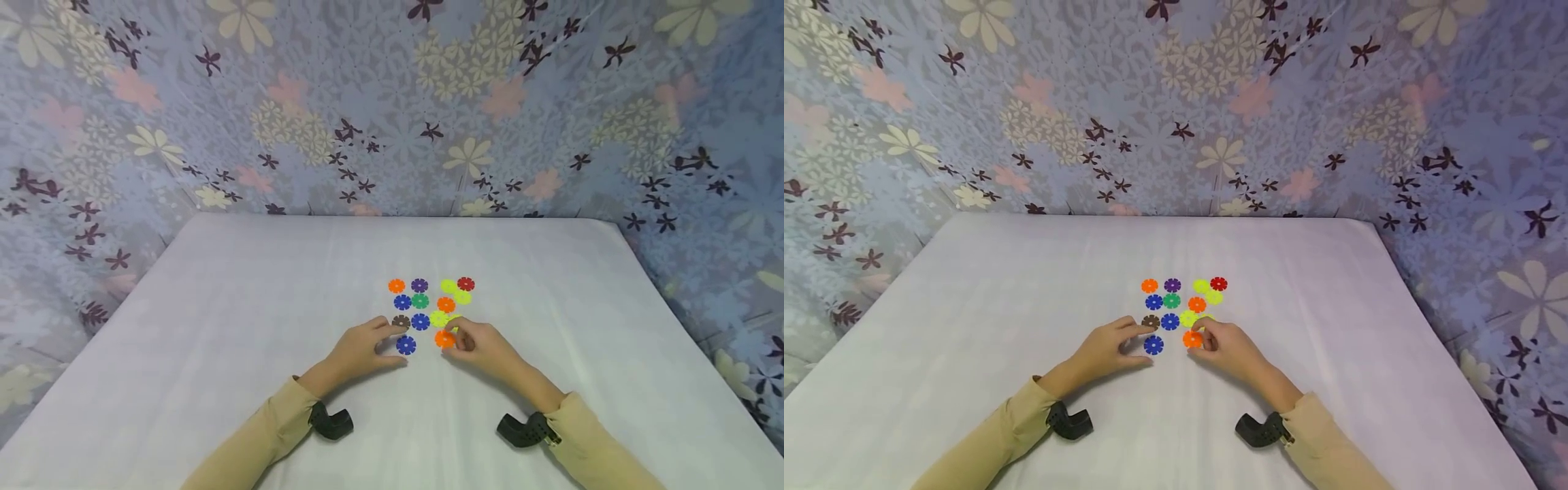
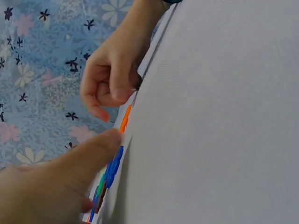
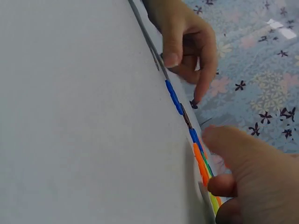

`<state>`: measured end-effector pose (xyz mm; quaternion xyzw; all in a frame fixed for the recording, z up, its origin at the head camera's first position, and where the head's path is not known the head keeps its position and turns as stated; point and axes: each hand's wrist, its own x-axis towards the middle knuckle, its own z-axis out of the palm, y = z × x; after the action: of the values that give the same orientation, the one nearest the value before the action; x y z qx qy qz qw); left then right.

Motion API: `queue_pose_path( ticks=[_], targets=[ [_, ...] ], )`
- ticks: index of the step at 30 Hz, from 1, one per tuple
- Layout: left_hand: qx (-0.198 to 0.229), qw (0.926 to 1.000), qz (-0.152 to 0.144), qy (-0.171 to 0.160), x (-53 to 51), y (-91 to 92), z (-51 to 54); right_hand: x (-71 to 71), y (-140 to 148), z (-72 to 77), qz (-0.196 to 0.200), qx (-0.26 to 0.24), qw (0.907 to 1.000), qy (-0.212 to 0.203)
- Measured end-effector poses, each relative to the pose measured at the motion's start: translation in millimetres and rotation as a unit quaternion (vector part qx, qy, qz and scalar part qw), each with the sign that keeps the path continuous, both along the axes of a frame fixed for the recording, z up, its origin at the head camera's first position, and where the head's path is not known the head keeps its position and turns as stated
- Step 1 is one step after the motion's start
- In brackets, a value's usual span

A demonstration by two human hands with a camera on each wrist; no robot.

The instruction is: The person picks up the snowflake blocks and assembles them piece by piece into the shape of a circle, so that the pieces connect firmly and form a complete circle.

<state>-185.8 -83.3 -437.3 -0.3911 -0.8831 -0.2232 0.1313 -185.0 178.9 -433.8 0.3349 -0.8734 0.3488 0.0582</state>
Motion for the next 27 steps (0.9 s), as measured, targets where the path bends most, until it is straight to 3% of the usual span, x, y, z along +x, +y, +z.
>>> queue_pose_path(
  ticks=[4,10,15,23,27],
  targets=[
    [-0.059,0.9976,-0.019,-0.031,3.7,3.5,-0.7,5.7,3,-2.3,-0.004,0.026,0.9995,-0.017],
    [-0.031,0.9980,-0.046,-0.031,2.6,2.1,3.9,3.3,5,-2.0,0.019,-0.004,0.9998,-0.007],
    [-0.028,0.9973,-0.066,-0.012,0.4,-1.3,8.7,-0.7,1,-0.6,0.035,-0.025,0.9982,0.043],
    [-0.027,0.9956,-0.080,0.041,-0.4,-2.8,7.4,-1.0,-3,-3.8,0.072,0.023,0.9830,0.167],
    [-0.024,0.9953,-0.074,0.059,-0.1,-2.7,3.8,1.6,-5,-5.4,0.052,-0.001,0.9784,0.200]
  ],
)
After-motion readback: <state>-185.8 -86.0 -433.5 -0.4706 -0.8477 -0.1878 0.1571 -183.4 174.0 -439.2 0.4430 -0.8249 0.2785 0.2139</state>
